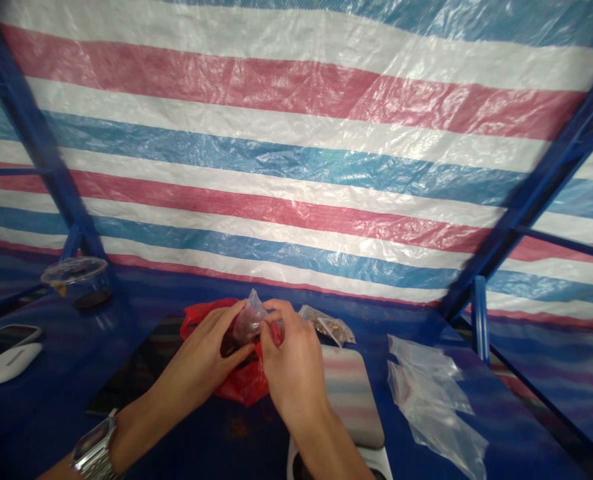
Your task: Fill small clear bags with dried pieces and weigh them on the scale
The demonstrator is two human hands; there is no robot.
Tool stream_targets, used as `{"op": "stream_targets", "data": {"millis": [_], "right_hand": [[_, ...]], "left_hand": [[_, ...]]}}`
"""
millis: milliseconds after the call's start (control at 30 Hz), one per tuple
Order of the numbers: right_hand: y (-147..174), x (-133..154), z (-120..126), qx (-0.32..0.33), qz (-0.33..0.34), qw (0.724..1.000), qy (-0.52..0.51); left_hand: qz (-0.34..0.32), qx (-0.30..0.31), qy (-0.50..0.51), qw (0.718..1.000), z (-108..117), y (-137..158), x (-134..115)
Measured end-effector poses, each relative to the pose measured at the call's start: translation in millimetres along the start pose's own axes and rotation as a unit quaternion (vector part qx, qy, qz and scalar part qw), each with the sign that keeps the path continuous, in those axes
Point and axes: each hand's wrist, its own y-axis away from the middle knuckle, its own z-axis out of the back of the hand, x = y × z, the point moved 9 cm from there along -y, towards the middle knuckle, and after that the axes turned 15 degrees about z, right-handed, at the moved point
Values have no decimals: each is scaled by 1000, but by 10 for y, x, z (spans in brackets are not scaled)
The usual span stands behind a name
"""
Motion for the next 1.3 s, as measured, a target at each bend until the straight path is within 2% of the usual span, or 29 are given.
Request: {"op": "stream_targets", "data": {"millis": [233,667,900,1067,1300], "right_hand": [[22,73,103,-20,23,999,39],[84,159,214,-40,75,993,77],[103,211,232,-32,97,991,92],[117,222,241,-23,109,989,96],[177,214,224,-22,120,990,73]], "left_hand": [[-21,-9,21,1000,-1,6,-24],[-14,-13,47,999,-10,7,15],[-45,-23,20,999,19,36,-87],[-41,-16,2,999,9,40,-65],[-94,-43,-59,993,124,117,-217]]}}
